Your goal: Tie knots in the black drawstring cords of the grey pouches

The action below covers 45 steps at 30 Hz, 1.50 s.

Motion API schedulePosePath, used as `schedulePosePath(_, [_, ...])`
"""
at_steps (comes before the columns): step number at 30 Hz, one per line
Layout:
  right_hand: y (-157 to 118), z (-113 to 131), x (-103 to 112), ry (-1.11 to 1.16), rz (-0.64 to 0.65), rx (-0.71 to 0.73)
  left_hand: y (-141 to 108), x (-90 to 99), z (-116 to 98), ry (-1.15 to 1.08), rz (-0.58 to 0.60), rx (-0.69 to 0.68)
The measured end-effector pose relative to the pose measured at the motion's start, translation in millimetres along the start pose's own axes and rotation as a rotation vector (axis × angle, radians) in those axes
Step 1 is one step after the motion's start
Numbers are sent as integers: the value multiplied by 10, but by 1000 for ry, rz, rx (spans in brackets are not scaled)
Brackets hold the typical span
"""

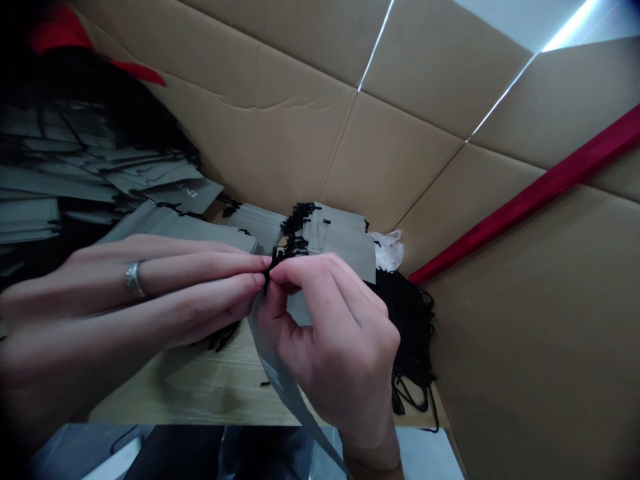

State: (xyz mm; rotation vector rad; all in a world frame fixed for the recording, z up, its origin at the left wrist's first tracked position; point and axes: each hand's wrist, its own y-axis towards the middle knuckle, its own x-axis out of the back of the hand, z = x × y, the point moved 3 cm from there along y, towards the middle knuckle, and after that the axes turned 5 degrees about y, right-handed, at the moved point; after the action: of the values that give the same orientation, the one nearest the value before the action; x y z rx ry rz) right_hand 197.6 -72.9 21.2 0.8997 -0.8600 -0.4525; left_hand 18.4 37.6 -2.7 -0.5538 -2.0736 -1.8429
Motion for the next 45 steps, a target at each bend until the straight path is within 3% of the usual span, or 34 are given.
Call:
schedulePosePath(3, [-4, 8, -4, -8, 14, -3, 31, -6, -17, 7, 39, -60])
schedulePosePath(10, [-4, 13, -18, -43, 6, 23, 4, 9, -174, 65, -22, -77])
schedulePosePath(12, [11, 6, -21, -17, 19, 38, -20, 53, -162, 218, -8, 169])
schedulePosePath(14, [26, -12, -14, 19, 35, 39, 0, 72, -221, 244, 38, 7])
schedulePosePath(15, [32, -23, -8, 37, 44, 37, 22, 73, -210, 240, 54, -2])
schedulePosePath(22, [40, -140, 15, 188, 51, -7, 167, -45, -68, 101, -128, -28])
schedulePosePath(31, [46, -243, 22, 362, 85, -88, 94, -137, 85, -246, -157, 98])
schedulePosePath(37, [50, -265, 47, 220, 4, -53, 146, -83, 73, -2, -135, -13])
schedulePosePath(45, [62, -210, 67, 123, 53, -3, 36, -12, -25, 205, -34, -57])
